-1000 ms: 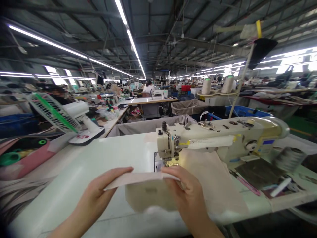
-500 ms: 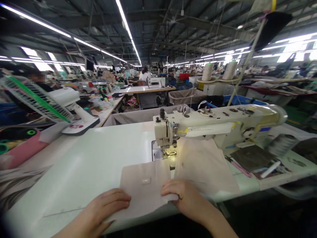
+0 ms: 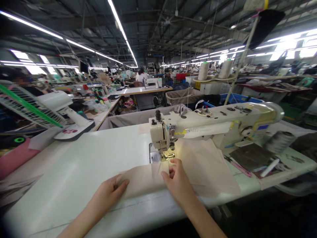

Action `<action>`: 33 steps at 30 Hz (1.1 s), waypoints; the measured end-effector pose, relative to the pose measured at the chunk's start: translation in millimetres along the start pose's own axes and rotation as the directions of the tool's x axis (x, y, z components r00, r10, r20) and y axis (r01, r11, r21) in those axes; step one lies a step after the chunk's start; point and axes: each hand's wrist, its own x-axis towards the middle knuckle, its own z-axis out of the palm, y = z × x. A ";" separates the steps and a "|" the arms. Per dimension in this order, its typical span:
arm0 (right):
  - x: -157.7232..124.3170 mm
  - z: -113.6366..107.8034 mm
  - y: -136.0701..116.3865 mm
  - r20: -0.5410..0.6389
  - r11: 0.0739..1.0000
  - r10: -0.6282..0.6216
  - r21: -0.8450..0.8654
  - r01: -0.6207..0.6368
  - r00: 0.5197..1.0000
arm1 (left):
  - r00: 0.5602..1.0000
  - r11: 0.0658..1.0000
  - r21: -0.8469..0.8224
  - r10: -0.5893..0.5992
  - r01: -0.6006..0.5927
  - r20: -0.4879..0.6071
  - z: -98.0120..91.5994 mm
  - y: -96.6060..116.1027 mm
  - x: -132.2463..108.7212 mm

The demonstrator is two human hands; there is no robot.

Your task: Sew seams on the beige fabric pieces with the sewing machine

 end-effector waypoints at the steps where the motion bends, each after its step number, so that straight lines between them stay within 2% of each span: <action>1: -2.1 -1.0 -0.4 -0.002 1.000 -0.006 0.012 0.006 1.000 | 1.000 1.000 0.003 0.006 -0.006 0.001 0.3 -0.7 -0.8; 5: -6.0 -5.1 -1.6 0.056 0.995 -0.041 -0.094 0.046 0.998 | 1.000 0.999 0.040 0.000 0.000 -0.010 2.4 -2.9 -3.5; 8: -4.7 -5.2 -2.9 0.120 0.979 -0.036 -0.196 0.059 0.992 | 0.998 0.998 0.067 -0.001 0.005 -0.065 4.7 -3.7 -3.9; 12: -3.1 -4.1 -5.8 0.126 0.983 -0.027 -0.178 0.049 0.992 | 0.989 0.999 0.045 0.015 -0.008 -0.147 6.2 -5.1 -3.1; 16: -2.3 -2.8 -4.7 0.118 0.983 -0.072 -0.161 0.091 0.990 | 0.992 0.999 0.043 0.023 -0.017 -0.127 5.1 -6.2 -3.2; 19: -1.1 -1.4 -2.9 0.126 0.978 -0.103 -0.169 0.124 0.987 | 0.991 0.997 0.067 -0.013 0.022 -0.130 4.4 -6.5 -4.9; 25: 1.5 0.5 -7.2 0.125 0.975 -0.093 -0.190 0.116 0.988 | 0.992 0.995 0.071 -0.068 0.076 -0.105 4.6 -8.6 -9.1; 33: 2.4 2.1 -7.0 0.107 0.970 -0.093 -0.216 0.115 0.990 | 0.995 0.992 0.105 -0.068 0.075 -0.068 5.2 -6.6 -8.0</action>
